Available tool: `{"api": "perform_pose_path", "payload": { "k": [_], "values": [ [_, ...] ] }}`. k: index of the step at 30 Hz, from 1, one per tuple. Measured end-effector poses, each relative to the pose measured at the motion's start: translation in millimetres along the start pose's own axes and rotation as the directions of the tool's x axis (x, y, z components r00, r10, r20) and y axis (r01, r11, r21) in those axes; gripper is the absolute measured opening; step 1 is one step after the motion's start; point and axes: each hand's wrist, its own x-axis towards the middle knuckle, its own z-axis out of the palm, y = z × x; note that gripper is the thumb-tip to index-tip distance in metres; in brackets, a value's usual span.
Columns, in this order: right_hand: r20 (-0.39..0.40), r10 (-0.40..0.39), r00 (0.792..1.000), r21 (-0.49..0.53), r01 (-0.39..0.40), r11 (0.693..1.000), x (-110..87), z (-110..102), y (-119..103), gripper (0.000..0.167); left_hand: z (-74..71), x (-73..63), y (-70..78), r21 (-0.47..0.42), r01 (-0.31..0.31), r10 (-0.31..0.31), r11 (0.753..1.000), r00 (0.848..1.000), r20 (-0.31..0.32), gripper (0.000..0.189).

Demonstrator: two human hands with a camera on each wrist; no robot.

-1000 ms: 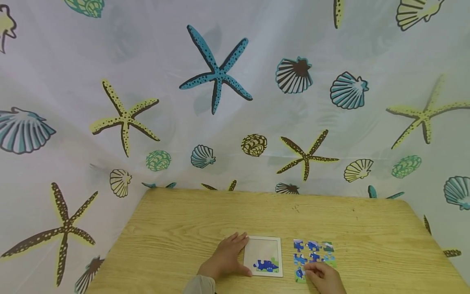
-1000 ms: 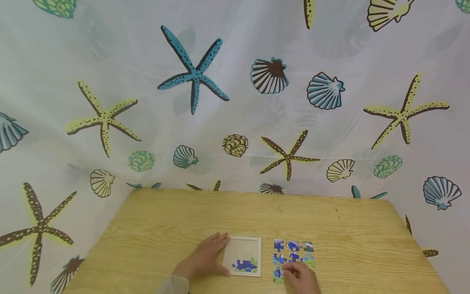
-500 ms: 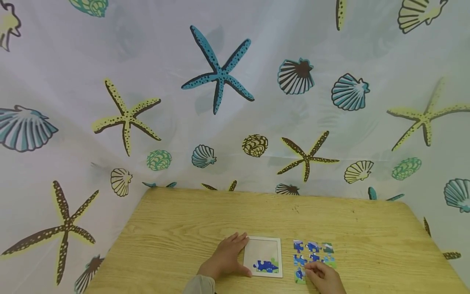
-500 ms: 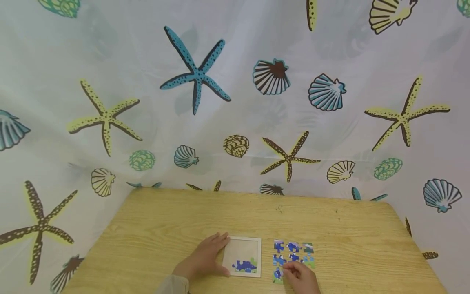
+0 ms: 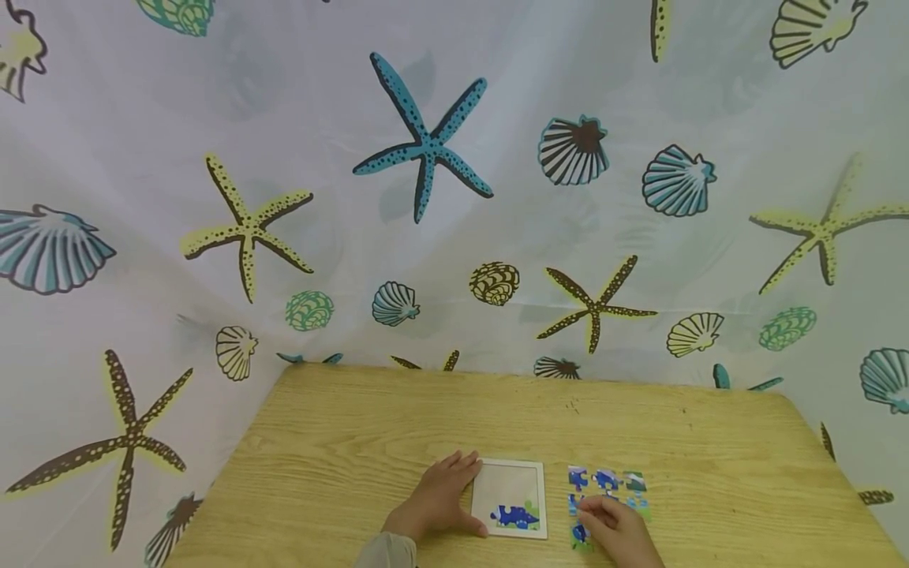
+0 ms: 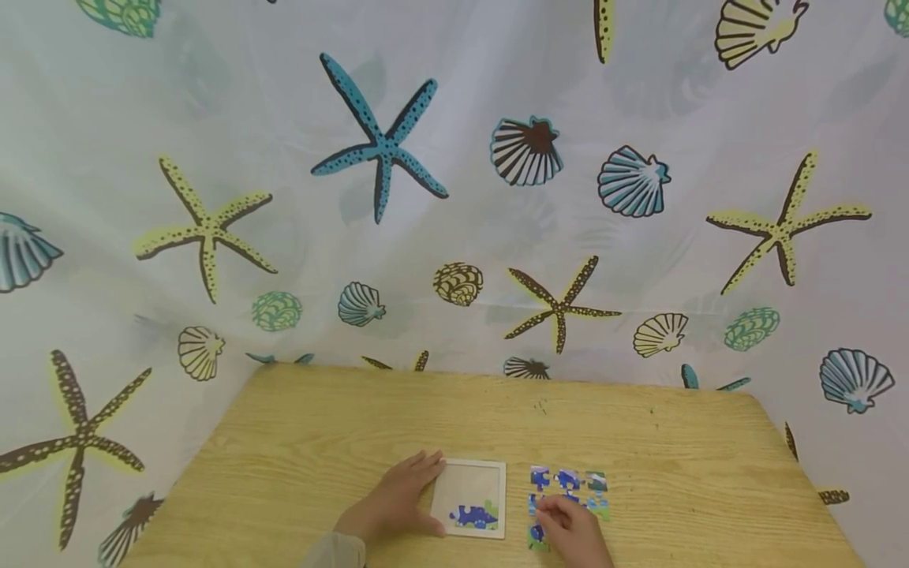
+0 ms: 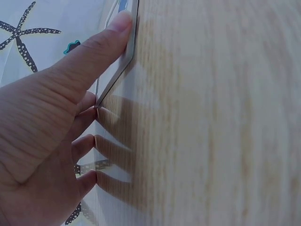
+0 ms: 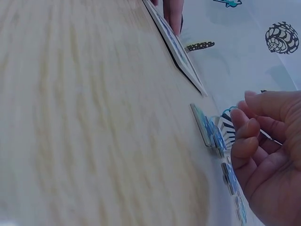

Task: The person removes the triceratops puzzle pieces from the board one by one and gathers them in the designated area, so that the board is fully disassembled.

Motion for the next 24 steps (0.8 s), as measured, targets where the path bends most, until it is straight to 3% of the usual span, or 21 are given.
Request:
{"api": "perform_pose_path", "payload": {
  "k": [5,24],
  "values": [
    [0.056,-0.025,0.998,0.032,0.023,0.999,4.4,5,0,0.031,1.5,0.3,-1.6,0.005,0.0,0.0,1.0,1.0,0.0,0.103],
    [0.153,-0.128,0.98,0.066,0.119,0.991,17.3,50,-25,0.027,-1.3,-1.3,0.0,0.016,-0.028,0.028,0.999,1.0,-0.012,0.101]
  ]
}}
